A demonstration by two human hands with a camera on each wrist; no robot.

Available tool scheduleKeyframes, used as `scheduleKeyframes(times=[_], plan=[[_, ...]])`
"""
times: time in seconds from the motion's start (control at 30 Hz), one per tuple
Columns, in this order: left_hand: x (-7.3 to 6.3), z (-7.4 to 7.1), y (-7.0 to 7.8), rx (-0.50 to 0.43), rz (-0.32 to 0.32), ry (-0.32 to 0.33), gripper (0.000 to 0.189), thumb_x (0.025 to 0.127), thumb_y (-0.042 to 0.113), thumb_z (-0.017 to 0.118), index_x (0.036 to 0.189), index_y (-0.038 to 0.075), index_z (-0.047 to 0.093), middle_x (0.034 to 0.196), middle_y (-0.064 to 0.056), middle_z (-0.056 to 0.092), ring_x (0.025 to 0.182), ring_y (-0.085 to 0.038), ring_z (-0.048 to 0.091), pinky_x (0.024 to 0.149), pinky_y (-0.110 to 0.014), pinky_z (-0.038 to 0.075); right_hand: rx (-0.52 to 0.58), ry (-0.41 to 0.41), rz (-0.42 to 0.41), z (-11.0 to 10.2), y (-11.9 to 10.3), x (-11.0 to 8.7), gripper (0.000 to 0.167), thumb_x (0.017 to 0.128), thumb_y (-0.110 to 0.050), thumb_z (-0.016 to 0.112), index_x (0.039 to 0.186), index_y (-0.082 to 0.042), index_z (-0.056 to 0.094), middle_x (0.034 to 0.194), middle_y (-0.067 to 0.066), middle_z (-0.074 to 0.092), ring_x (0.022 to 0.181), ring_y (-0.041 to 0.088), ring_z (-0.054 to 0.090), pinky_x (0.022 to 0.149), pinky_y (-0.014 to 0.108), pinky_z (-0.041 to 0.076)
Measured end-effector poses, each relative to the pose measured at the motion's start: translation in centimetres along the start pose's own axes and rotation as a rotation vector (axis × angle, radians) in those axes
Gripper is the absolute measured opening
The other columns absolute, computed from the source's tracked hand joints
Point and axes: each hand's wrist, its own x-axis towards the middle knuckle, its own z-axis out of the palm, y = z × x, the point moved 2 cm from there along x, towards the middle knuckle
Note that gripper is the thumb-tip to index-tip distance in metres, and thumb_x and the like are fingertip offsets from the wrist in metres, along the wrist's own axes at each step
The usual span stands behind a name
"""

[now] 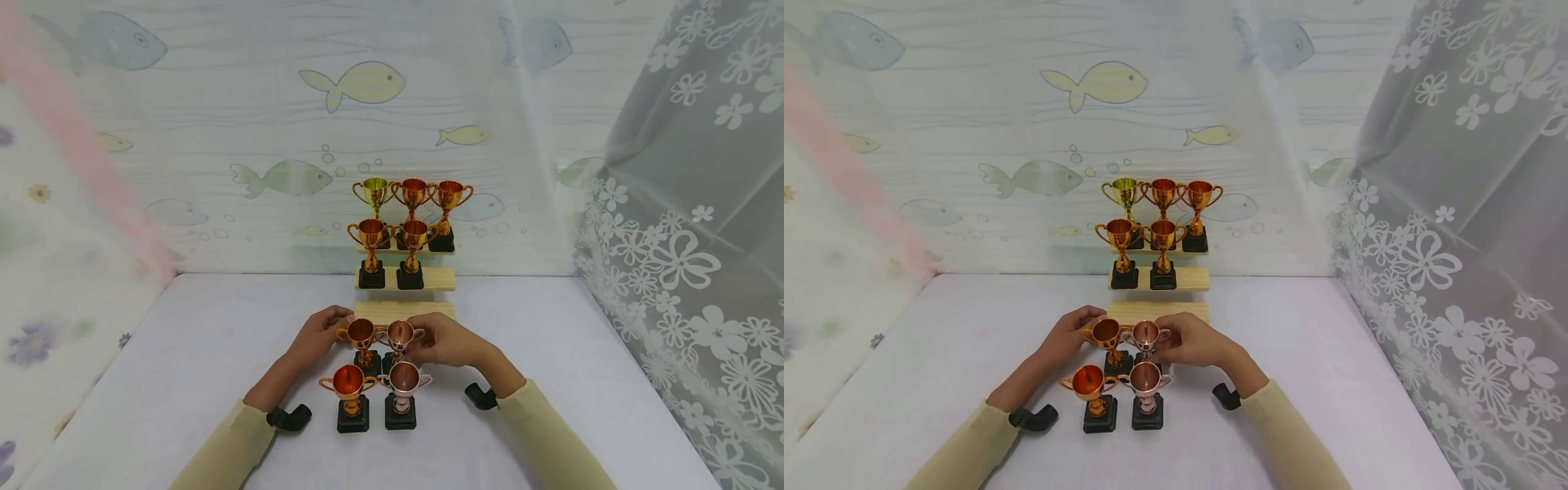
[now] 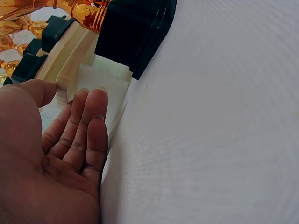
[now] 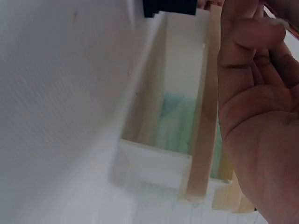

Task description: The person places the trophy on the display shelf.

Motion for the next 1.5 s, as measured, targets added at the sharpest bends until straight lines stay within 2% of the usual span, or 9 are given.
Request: scheduleKeyframes(times=[0.13, 0.27, 0.5, 0.6, 0.77, 0.93, 1.27, 1.5], plan=[[-0.1, 0.0, -0.1, -0.003, 0.002, -0.001, 0.029, 0.110, 0.026, 0.061, 0.129, 0.004, 0.069, 0.106, -0.005, 0.076, 0.092, -0.017, 0.065, 0.079, -0.029, 0.051, -0.017, 0.025, -0.006, 0.6, 0.4, 0.3, 0.021, 0.093, 0.003, 0.076, 0.113, -0.004, 0.072, 0.104, 0.007, 0.072, 0.082, 0.013, 0.070, 0.077, 0.030, 0.058], [0.0, 0.0, -0.3, -0.008, 0.020, -0.005, 0.029, 0.110, 0.024, 0.060, 0.129, 0.004, 0.069, 0.106, -0.007, 0.076, 0.091, -0.016, 0.066, 0.078, -0.029, 0.052, -0.036, 0.054, 0.006, 0.9, 0.5, 0.4, 0.015, 0.093, 0.002, 0.076, 0.106, -0.003, 0.072, 0.101, 0.009, 0.072, 0.084, 0.013, 0.069, 0.078, 0.031, 0.058], [-0.1, 0.1, -0.2, -0.055, 0.046, -0.031, 0.032, 0.111, 0.024, 0.059, 0.131, 0.000, 0.066, 0.113, -0.011, 0.075, 0.090, -0.015, 0.071, 0.080, -0.029, 0.057, -0.072, 0.103, 0.002, 0.9, 0.3, 0.3, 0.014, 0.090, 0.001, 0.078, 0.102, -0.005, 0.074, 0.094, 0.001, 0.071, 0.082, 0.013, 0.065, 0.079, 0.032, 0.056], [-0.2, 0.2, -0.1, -0.066, 0.053, -0.033, 0.033, 0.111, 0.024, 0.059, 0.132, -0.001, 0.065, 0.114, -0.012, 0.075, 0.089, -0.015, 0.071, 0.079, -0.031, 0.058, -0.075, 0.104, -0.004, 0.8, 0.2, 0.2, 0.012, 0.091, 0.003, 0.075, 0.100, -0.004, 0.073, 0.094, 0.001, 0.073, 0.084, 0.011, 0.069, 0.080, 0.032, 0.057], [-0.3, 0.2, 0.0, -0.081, 0.054, -0.035, 0.034, 0.111, 0.023, 0.059, 0.133, -0.002, 0.064, 0.113, -0.012, 0.075, 0.089, -0.015, 0.072, 0.078, -0.032, 0.058, -0.074, 0.087, -0.007, 0.5, 0.1, 0.0, 0.010, 0.093, 0.005, 0.071, 0.099, -0.002, 0.071, 0.094, 0.006, 0.077, 0.085, 0.011, 0.072, 0.078, 0.030, 0.057], [-0.4, 0.1, 0.0, -0.093, 0.055, -0.046, 0.033, 0.111, 0.022, 0.058, 0.132, -0.003, 0.064, 0.113, -0.014, 0.075, 0.090, -0.015, 0.072, 0.078, -0.030, 0.059, -0.080, 0.081, -0.007, -0.1, -0.1, -0.2, 0.012, 0.093, 0.002, 0.073, 0.105, -0.002, 0.074, 0.096, 0.007, 0.079, 0.084, 0.011, 0.069, 0.075, 0.027, 0.054], [-0.2, 0.2, -0.2, -0.124, 0.041, -0.066, 0.032, 0.112, 0.023, 0.058, 0.132, -0.001, 0.064, 0.111, -0.014, 0.076, 0.089, -0.018, 0.074, 0.080, -0.030, 0.059, -0.066, 0.125, -0.005, -1.3, 0.2, -0.8, 0.015, 0.092, 0.002, 0.075, 0.106, -0.002, 0.077, 0.095, 0.004, 0.080, 0.081, 0.010, 0.065, 0.071, 0.026, 0.051], [-0.3, 0.2, -0.2, -0.119, 0.043, -0.067, 0.034, 0.112, 0.023, 0.058, 0.133, -0.002, 0.063, 0.111, -0.015, 0.075, 0.090, -0.019, 0.074, 0.080, -0.030, 0.060, -0.057, 0.160, 0.034, -2.1, -0.2, -1.2, 0.013, 0.093, -0.001, 0.077, 0.106, -0.002, 0.078, 0.095, 0.006, 0.080, 0.081, 0.013, 0.067, 0.073, 0.028, 0.053]])
